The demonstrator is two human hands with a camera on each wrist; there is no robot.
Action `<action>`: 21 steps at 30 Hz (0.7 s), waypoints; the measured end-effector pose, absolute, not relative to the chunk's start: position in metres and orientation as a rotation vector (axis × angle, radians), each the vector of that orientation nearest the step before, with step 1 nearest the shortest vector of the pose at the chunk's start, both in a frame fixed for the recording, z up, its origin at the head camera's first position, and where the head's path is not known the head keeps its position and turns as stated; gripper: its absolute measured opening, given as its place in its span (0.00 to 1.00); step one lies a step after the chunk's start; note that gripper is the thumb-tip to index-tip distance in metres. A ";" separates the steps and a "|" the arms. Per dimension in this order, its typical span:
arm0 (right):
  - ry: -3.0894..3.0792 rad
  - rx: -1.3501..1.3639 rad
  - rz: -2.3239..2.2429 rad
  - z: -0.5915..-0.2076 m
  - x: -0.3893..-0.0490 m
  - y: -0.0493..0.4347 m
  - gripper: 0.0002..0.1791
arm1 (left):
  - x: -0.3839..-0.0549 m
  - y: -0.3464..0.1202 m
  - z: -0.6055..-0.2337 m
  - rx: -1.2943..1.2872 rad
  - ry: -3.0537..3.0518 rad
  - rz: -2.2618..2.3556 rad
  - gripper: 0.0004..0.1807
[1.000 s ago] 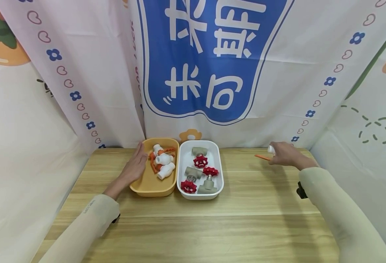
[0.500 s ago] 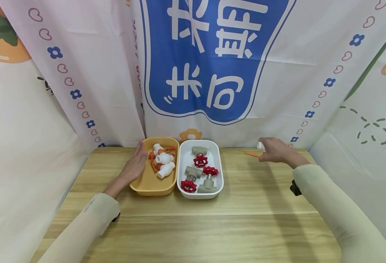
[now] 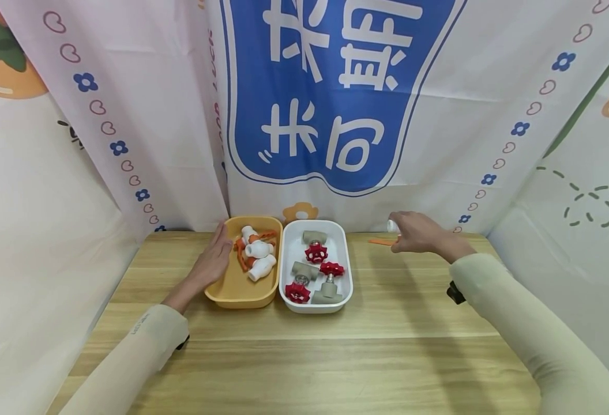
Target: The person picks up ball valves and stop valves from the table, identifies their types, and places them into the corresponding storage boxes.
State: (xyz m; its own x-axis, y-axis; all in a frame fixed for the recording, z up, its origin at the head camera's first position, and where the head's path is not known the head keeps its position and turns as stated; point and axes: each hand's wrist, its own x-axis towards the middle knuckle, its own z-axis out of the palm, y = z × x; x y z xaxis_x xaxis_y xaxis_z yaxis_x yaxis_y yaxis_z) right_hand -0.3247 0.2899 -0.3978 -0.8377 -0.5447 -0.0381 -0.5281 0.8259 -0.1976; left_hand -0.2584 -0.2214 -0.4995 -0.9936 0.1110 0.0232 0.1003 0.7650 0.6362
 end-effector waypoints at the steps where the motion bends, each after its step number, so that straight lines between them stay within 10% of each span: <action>1: 2.912 -0.868 -0.279 -0.397 -0.324 0.287 0.30 | -0.258 -0.222 -0.499 0.173 2.934 1.062 0.36; 21: 2.884 -1.030 -0.275 -0.382 -0.318 0.247 0.29 | -0.257 -0.221 -0.499 0.156 2.925 1.068 0.36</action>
